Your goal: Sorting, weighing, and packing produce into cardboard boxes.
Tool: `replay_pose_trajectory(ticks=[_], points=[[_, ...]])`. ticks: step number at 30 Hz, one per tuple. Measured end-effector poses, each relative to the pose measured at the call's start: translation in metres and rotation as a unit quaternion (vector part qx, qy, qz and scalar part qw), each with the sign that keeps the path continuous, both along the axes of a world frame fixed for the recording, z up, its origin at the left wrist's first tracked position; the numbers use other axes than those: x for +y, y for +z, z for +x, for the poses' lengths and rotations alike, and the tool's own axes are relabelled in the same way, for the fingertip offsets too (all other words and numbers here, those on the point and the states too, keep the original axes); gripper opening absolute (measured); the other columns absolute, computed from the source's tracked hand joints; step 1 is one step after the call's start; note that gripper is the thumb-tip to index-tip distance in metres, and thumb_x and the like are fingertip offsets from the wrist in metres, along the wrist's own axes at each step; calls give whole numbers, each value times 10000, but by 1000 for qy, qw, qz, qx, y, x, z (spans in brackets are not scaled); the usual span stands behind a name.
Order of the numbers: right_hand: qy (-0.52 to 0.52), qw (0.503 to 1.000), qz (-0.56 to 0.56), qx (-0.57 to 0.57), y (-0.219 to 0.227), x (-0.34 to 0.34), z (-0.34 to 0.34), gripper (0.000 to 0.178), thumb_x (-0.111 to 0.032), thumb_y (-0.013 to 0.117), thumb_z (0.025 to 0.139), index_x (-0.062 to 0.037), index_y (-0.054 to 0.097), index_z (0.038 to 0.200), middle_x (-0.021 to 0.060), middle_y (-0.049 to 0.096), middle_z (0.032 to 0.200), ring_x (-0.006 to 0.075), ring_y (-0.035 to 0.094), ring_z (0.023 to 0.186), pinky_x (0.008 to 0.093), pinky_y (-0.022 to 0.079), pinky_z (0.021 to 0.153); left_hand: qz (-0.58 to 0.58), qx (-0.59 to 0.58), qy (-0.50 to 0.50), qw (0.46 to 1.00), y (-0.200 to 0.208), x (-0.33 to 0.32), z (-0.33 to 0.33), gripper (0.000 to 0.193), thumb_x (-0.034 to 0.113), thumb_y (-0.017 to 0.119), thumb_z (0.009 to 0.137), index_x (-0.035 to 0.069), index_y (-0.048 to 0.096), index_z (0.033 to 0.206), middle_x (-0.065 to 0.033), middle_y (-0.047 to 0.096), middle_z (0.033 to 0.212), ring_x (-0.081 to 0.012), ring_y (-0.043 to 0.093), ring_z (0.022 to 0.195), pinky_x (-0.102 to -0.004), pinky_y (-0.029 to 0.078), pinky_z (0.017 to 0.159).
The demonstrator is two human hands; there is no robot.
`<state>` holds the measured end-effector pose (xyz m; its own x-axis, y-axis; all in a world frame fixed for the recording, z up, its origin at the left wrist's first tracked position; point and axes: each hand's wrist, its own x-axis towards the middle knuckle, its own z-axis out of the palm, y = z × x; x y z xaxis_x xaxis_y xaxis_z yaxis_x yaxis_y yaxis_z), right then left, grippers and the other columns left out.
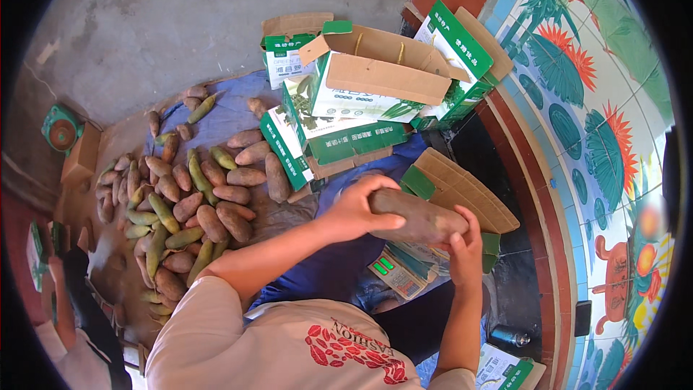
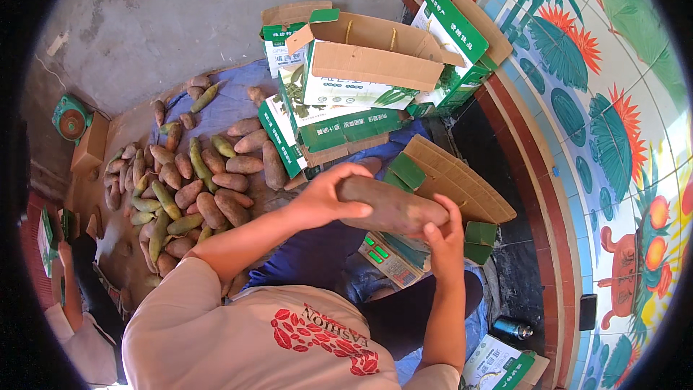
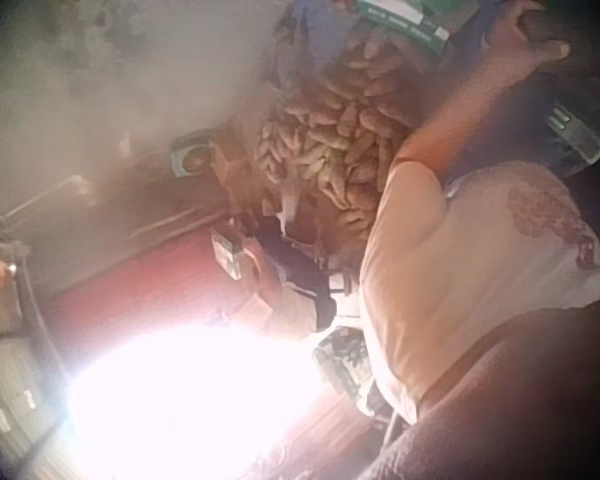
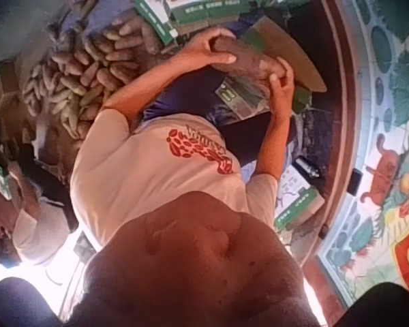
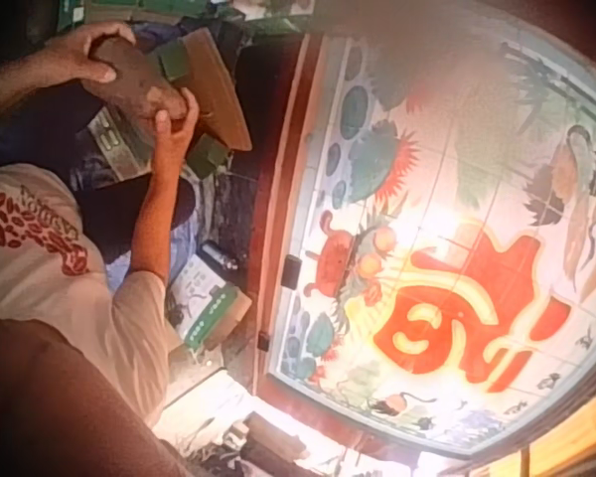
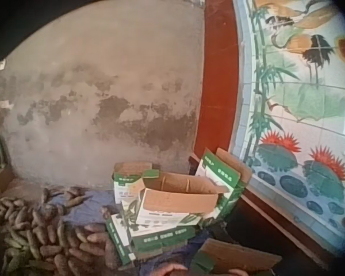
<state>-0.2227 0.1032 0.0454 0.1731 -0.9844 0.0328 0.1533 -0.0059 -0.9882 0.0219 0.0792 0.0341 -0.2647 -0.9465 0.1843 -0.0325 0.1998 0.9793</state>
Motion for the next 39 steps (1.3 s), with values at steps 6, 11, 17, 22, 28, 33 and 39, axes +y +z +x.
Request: replay_pose_trajectory(ticks=[6,11,17,22,28,33,39], points=[[-104,994,31,-24,-10,11,-30,609,-396,717,748,-25,457,1155,74,570,1021,173,599,893,314,536,689,28,26,-48,998,4,0,-26,535,182,730,749,71,495,1217,-81,502,1121,-176,486,1080,-322,422,897],[-178,984,-8,3,-11,5,-66,551,-315,744,741,-33,491,1142,90,583,995,181,603,882,308,533,702,-57,3,44,997,-5,-9,2,482,130,652,819,73,458,1257,-98,443,1214,-195,494,1108,-336,453,893],[-276,832,-87,473,-57,-22,-108,474,-138,750,689,-13,527,1088,143,601,953,245,603,872,341,466,781,18,-77,204,976,-109,-8,84,320,147,650,816,35,547,1098,-121,538,1078,-220,574,984,-325,492,802],[-178,789,-90,581,-96,-34,-106,447,-147,782,608,-23,554,972,145,603,743,298,604,697,379,477,648,93,-351,150,919,-253,49,146,306,300,591,804,59,620,990,-178,630,929,-313,614,923,-396,486,796],[-114,778,-20,618,-122,-43,-107,433,-158,782,605,-17,558,949,154,630,738,311,631,709,388,491,647,309,-528,-186,769,-348,149,164,283,326,580,789,131,632,988,-146,648,892,-302,627,835,-422,488,748],[-92,756,-32,647,-141,-46,-113,359,-160,759,635,-15,577,908,168,634,723,317,637,709,392,494,648,62,-555,-320,766,-412,220,187,388,294,620,759,141,585,1114,-137,615,1095,-297,613,941,-399,494,770],[-109,770,-60,626,-133,-44,-87,150,-164,658,769,-34,608,823,158,636,726,322,631,686,402,491,633,28,-574,-306,759,-439,285,248,410,299,624,762,168,566,1145,-124,553,1160,-294,555,1009,-424,466,809]])
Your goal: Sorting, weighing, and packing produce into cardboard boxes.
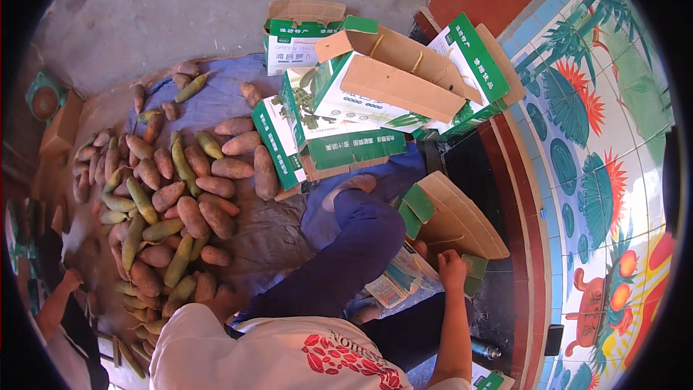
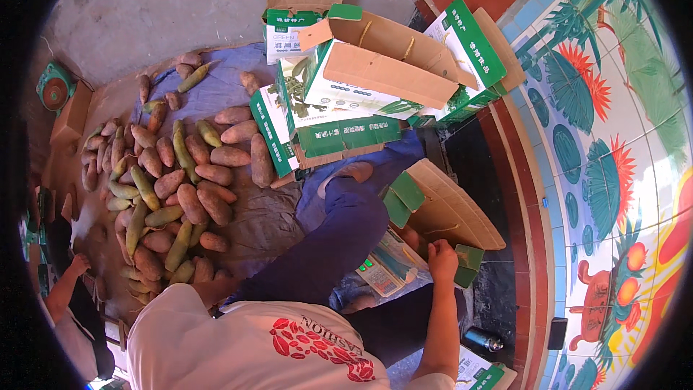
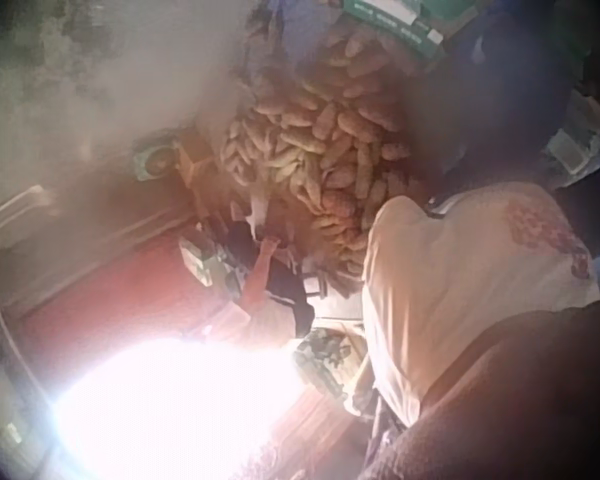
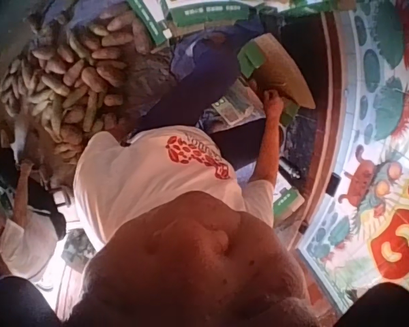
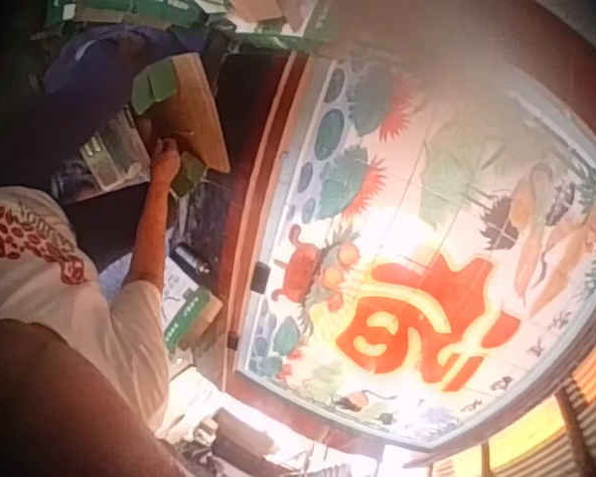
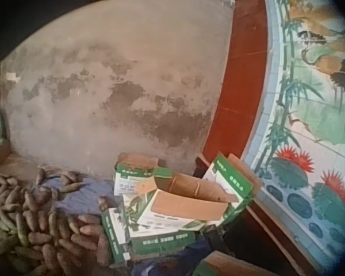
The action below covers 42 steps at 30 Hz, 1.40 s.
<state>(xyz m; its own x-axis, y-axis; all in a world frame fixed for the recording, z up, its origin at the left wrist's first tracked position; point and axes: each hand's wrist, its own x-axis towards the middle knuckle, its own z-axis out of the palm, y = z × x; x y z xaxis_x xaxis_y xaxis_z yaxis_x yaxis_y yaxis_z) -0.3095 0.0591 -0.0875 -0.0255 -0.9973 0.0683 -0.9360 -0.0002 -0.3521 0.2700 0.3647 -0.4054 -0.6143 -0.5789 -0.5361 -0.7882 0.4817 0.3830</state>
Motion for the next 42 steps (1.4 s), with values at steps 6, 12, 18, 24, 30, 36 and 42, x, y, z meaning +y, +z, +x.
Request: replay_pose_trajectory(ticks=[6,12,18,24,30,36,42], points=[[7,996,-66,57,16,10,-2,176,-221,615,832,-46,605,819,158,632,756,360,610,690,429,473,617,-46,6,-32,998,-26,-3,20,435,304,629,764,194,546,1177,-110,490,1224,-292,496,1077,-449,437,849],[3,996,-51,70,17,21,0,208,-238,594,855,-33,614,822,169,617,711,358,601,659,434,455,589,-91,7,-44,995,-46,69,-29,463,309,633,767,220,527,1208,-97,427,1288,-289,437,1145,-474,409,888],[3,996,-39,76,17,26,4,199,-247,586,861,-53,614,825,165,632,749,368,613,693,440,472,599,-140,6,-47,989,-32,16,-108,493,313,637,769,247,507,1240,-83,365,1353,-287,378,1213,-499,381,928],[8,995,-42,94,15,31,1,192,-235,584,860,-47,617,838,170,631,743,366,614,691,434,474,603,-191,3,-57,980,-27,-21,-136,524,318,642,772,273,488,1271,-70,302,1417,-285,320,1281,-524,352,967],[22,996,-30,83,6,24,0,175,-214,572,865,-46,613,846,184,625,745,370,612,698,433,473,610,-227,-7,-59,972,-1,-64,-143,552,322,645,774,295,472,1297,-58,250,1471,-283,271,1338,-545,329,1000],[0,998,-19,66,10,28,3,175,-208,555,873,-43,612,871,191,624,763,382,606,726,439,474,636,24,-9,-128,991,50,-131,-157,485,238,642,764,186,523,1231,5,207,1486,-284,189,1362,-558,361,951],[-2,997,-5,71,6,27,2,176,-206,541,882,-48,614,906,194,626,801,383,606,756,436,475,651,62,-45,-137,988,28,-119,-171,466,236,669,732,257,534,1177,-18,518,1217,-261,446,1206,-517,429,881]])
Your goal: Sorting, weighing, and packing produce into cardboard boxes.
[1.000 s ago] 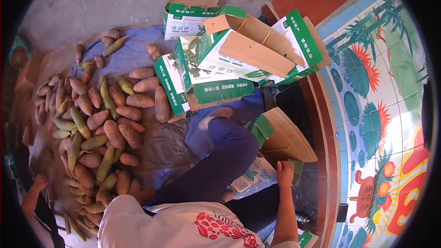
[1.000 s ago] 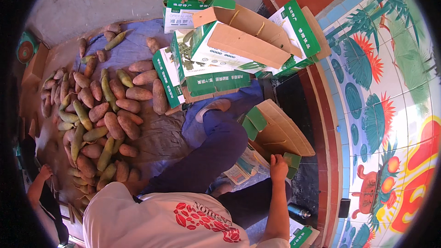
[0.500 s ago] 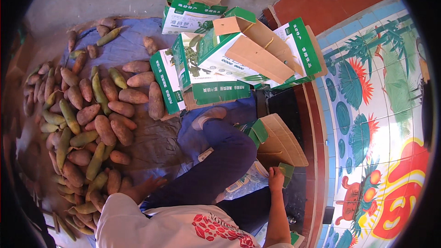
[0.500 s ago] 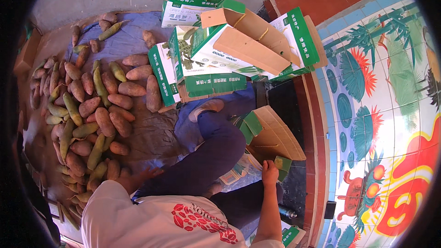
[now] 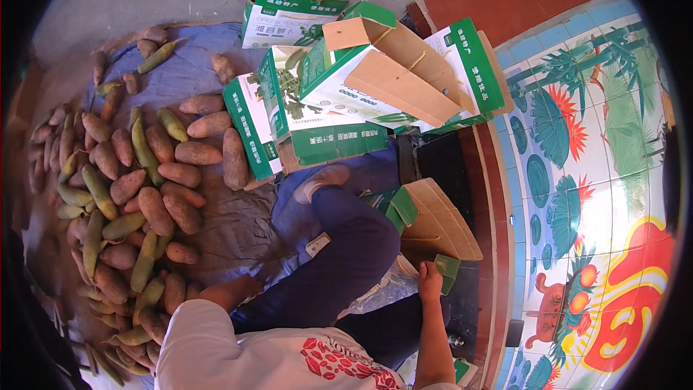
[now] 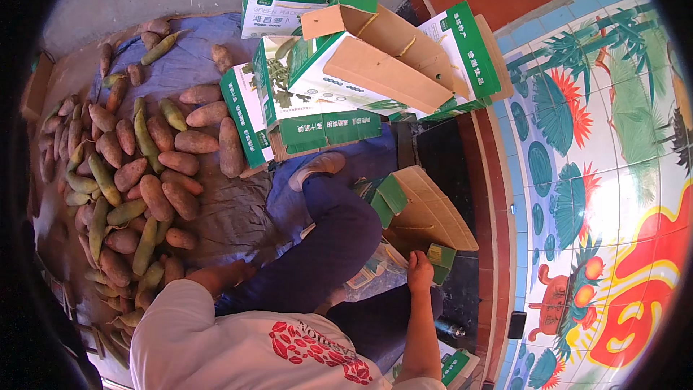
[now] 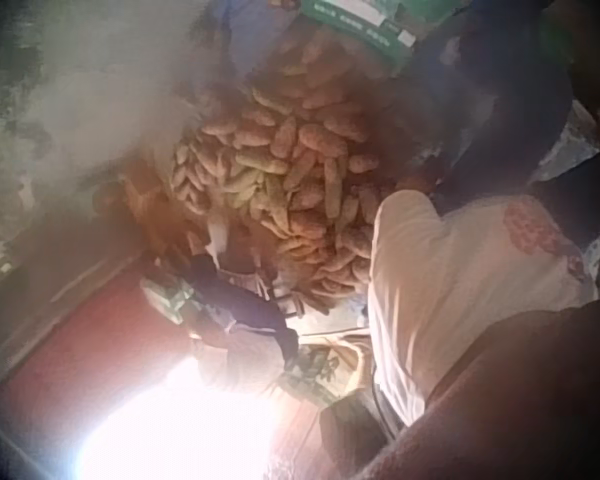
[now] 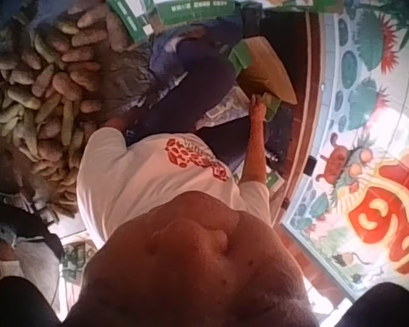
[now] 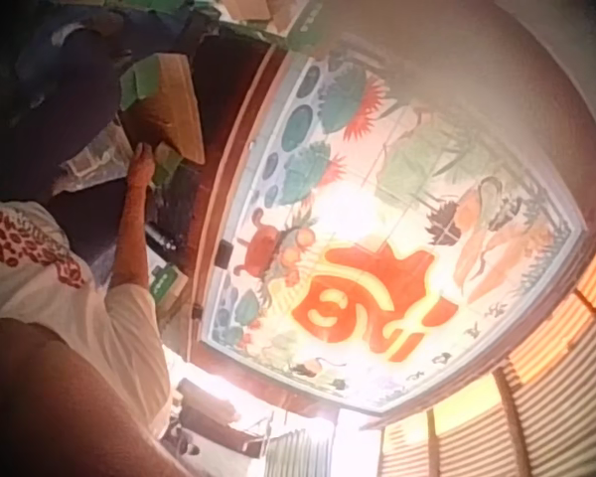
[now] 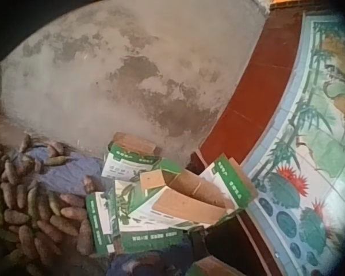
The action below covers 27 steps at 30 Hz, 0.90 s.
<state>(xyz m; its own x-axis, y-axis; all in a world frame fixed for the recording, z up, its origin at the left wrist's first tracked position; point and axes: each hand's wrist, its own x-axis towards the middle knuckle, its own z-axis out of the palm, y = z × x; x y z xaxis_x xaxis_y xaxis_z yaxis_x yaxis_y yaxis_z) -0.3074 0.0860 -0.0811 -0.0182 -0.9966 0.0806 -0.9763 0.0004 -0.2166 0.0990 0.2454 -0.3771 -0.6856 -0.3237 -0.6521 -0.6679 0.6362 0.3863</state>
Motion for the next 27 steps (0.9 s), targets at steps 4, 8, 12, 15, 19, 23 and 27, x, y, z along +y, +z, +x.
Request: replay_pose_trajectory(ticks=[4,8,12,15,19,23,27], points=[[-4,1000,4,5,2,1,2,180,-202,524,890,-48,615,913,194,625,805,381,606,760,438,474,657,58,68,190,978,7,9,4,272,213,633,758,188,626,1028,-64,586,1085,-273,530,1098,-426,479,838],[-17,999,16,31,3,6,-6,186,-205,508,896,-54,616,915,190,624,810,378,604,764,438,473,662,-90,63,38,993,31,-3,15,207,181,555,809,121,654,980,-108,622,1010,-306,594,996,-384,513,793],[5,1000,21,21,1,1,4,190,-210,502,899,-59,617,913,187,623,809,374,603,766,438,475,663,-22,-20,328,944,-56,20,41,286,254,577,793,106,653,1026,-152,641,951,-292,630,903,-408,517,771],[0,1000,11,14,-1,3,2,187,-208,501,900,-60,615,907,185,621,810,370,603,767,435,477,662,2,-75,190,979,-70,23,67,258,174,504,840,118,645,1048,-115,647,989,-301,648,889,-443,538,721],[-7,1000,4,15,-2,5,-4,182,-206,504,899,-61,614,900,172,621,808,369,603,761,432,479,655,34,-93,202,974,-23,27,80,271,200,508,843,122,643,1064,-137,645,1022,-301,640,928,-443,533,755],[13,1000,-18,-9,-5,-3,8,203,-221,504,900,-56,621,889,194,618,764,385,601,731,454,463,635,-5,-73,73,995,-49,46,110,254,218,514,844,120,660,1028,-130,646,1027,-300,637,932,-429,528,763],[-14,1000,-2,2,-1,-1,9,173,-204,517,890,-59,609,868,172,617,801,371,600,754,437,475,639,182,-211,-32,960,-22,16,109,389,198,707,656,84,641,1022,-125,656,993,-293,641,908,-418,517,757]])
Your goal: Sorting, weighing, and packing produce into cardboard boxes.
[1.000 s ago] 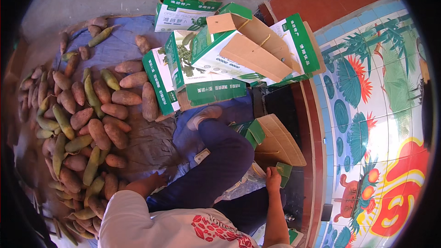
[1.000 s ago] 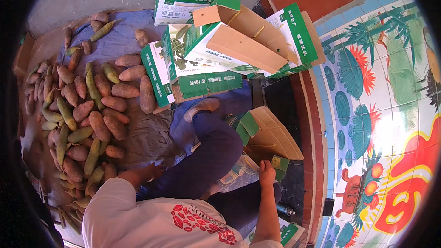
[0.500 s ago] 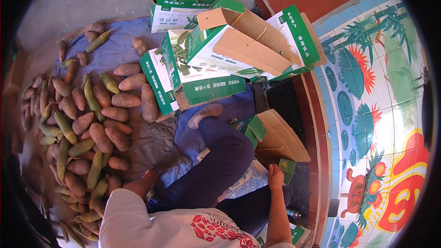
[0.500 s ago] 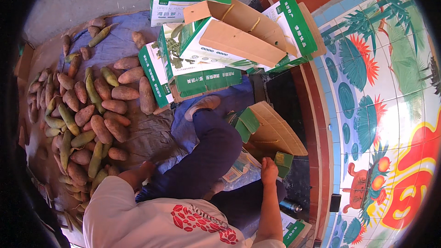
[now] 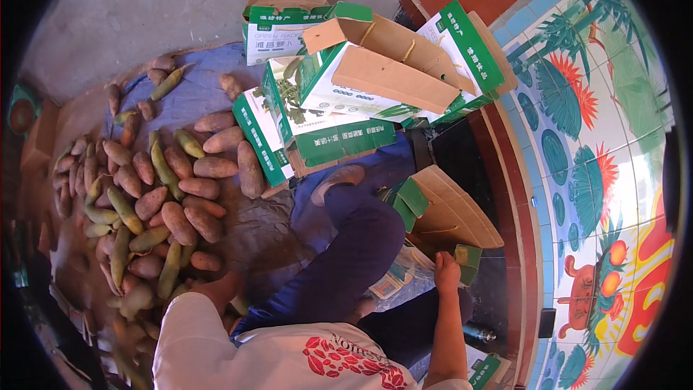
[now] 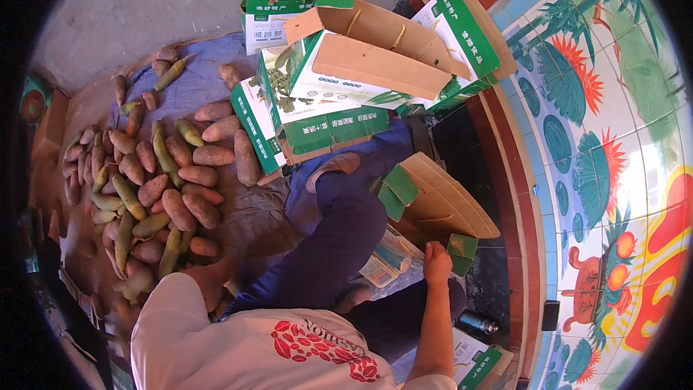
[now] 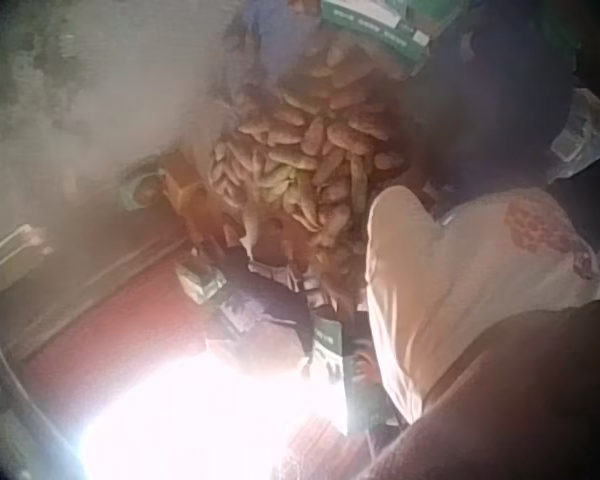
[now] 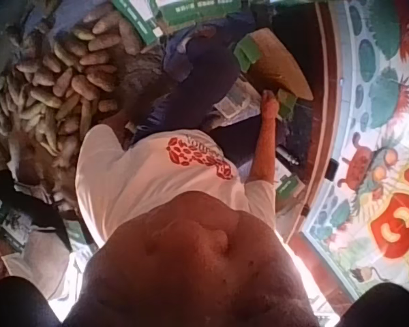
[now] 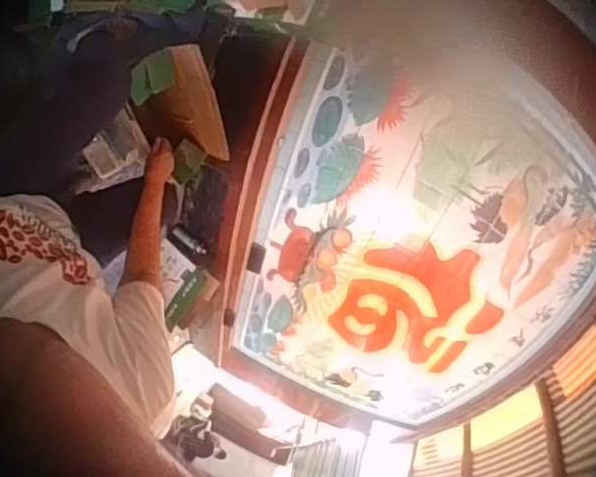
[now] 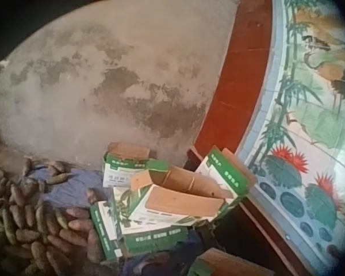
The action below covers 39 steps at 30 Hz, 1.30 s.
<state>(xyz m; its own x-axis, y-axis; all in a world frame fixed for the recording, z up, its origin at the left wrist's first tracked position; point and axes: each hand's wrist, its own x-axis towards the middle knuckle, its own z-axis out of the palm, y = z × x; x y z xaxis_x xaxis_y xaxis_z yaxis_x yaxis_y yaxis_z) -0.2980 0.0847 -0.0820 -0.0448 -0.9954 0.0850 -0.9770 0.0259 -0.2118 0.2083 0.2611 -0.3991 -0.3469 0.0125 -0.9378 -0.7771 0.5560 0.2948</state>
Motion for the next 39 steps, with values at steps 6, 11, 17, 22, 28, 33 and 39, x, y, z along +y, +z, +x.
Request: replay_pose_trajectory(ticks=[6,11,17,22,28,33,39], points=[[6,1000,-16,-9,2,5,-7,157,-190,532,875,-55,606,847,173,621,811,372,601,759,441,475,641,-143,41,84,985,85,-36,-17,461,186,720,634,67,610,1066,-138,655,991,-298,637,930,-425,516,756],[9,999,-39,-34,0,4,-3,130,-173,563,850,-51,608,844,172,623,810,368,602,755,434,478,653,-159,-18,203,966,126,-58,-13,401,176,696,660,76,638,1044,-122,644,1045,-279,600,1037,-407,504,818],[6,997,-47,-64,3,6,-4,119,-167,592,828,-50,610,838,169,627,815,367,604,758,434,480,660,-227,-51,322,918,173,-84,-6,493,169,646,694,59,544,1164,-151,604,1128,-284,581,1071,-409,500,839],[8,995,-57,-83,5,5,-1,119,-168,595,826,-50,609,838,167,628,811,365,605,758,436,478,657,-332,-28,426,841,202,-95,-3,597,258,671,718,25,447,1221,-195,592,1092,-346,572,1050,-428,487,855],[17,992,-74,-105,10,5,-1,119,-167,598,827,-50,609,847,159,626,811,361,604,756,427,476,652,-512,100,571,634,251,-132,1,592,308,685,747,1,398,1163,-226,576,1037,-385,567,1006,-419,474,861],[34,983,-115,-137,30,5,11,103,-132,595,832,-38,610,872,149,619,810,346,604,735,410,476,651,-514,302,672,439,318,-167,-8,509,247,691,778,-17,413,1112,-207,576,991,-336,602,918,-382,503,807],[60,965,-181,-182,87,12,40,202,-78,622,806,-14,591,995,168,601,952,321,606,835,390,479,735,-207,559,760,260,401,-178,-77,447,224,635,859,-41,407,1139,-155,568,1006,-227,616,865,-317,534,737]])
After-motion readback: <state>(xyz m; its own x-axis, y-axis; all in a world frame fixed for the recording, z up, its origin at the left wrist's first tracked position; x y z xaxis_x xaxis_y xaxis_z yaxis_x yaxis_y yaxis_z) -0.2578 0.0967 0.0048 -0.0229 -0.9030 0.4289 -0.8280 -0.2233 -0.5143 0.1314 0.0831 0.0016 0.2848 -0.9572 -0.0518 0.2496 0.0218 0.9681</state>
